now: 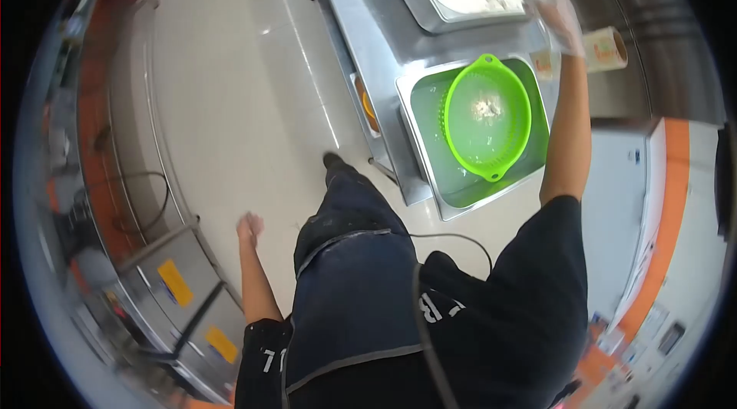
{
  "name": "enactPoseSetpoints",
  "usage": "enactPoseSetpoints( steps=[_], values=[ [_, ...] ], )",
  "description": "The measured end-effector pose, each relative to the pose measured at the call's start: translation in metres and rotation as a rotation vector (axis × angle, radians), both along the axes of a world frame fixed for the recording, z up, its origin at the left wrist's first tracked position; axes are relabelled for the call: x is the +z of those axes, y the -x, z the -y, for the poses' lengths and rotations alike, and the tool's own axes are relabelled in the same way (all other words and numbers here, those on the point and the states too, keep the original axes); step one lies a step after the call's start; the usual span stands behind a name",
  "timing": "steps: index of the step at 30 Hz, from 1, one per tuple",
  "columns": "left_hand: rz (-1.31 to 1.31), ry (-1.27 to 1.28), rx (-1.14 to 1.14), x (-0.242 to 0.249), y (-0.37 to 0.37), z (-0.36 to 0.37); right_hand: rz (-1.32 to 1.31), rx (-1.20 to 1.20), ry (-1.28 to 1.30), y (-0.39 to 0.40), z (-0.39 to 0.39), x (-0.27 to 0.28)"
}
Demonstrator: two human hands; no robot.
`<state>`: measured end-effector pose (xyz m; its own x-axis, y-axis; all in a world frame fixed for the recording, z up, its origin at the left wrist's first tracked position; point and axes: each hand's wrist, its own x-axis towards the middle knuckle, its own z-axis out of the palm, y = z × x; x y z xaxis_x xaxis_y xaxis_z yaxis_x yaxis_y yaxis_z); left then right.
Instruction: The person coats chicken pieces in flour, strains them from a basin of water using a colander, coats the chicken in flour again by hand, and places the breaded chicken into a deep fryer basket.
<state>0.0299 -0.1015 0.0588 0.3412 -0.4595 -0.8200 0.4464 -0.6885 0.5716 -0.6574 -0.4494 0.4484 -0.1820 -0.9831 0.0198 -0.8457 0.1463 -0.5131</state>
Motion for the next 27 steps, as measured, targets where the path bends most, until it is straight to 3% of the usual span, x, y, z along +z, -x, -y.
enactPoseSetpoints(
  steps=[1, 3, 6, 13, 15, 17, 18, 19, 22, 24, 26, 27],
  values=[
    [0.127, 0.017, -0.169, 0.097, -0.033, 0.048, -0.127, -0.023, -0.021, 0.003, 0.018, 0.009],
    [0.28, 0.235, -0.48, 0.135, 0.014, 0.176, 0.011, -0.023, 0.065, 0.022, 0.055, 0.023],
    [0.435, 0.44, -0.482, 0.149, -0.007, 0.255, 0.001, -0.128, 0.112, 0.019, 0.081, 0.015],
    [0.226, -0.024, -0.265, 0.093, -0.059, 0.31, -0.027, -0.122, -0.054, 0.064, 0.156, -0.037],
    [0.25, 0.032, -0.402, 0.043, -0.076, 0.317, -0.064, -0.133, -0.114, 0.073, 0.156, -0.048],
    [0.193, 0.001, -0.343, 0.036, -0.057, 0.366, -0.098, -0.153, -0.161, 0.086, 0.156, -0.06],
    [0.115, -0.058, -0.214, 0.041, -0.024, 0.399, -0.123, -0.168, -0.184, 0.094, 0.158, -0.067],
    [0.08, -0.038, -0.242, 0.048, 0.007, 0.435, -0.158, -0.177, -0.205, 0.101, 0.161, -0.077],
    [0.043, 0.141, -0.544, 0.109, 0.122, 0.534, -0.524, -0.152, -0.223, 0.145, 0.174, -0.148],
    [0.028, 0.221, -0.677, 0.139, 0.181, 0.588, -0.757, -0.105, -0.237, 0.137, 0.179, -0.164],
    [0.021, 0.279, -0.788, 0.153, 0.23, 0.636, -0.687, -0.387, -0.412, 0.114, 0.195, -0.154],
    [0.009, 0.295, -0.832, 0.152, 0.247, 0.651, -0.683, -0.382, -0.312, 0.125, 0.202, -0.159]
  ],
)
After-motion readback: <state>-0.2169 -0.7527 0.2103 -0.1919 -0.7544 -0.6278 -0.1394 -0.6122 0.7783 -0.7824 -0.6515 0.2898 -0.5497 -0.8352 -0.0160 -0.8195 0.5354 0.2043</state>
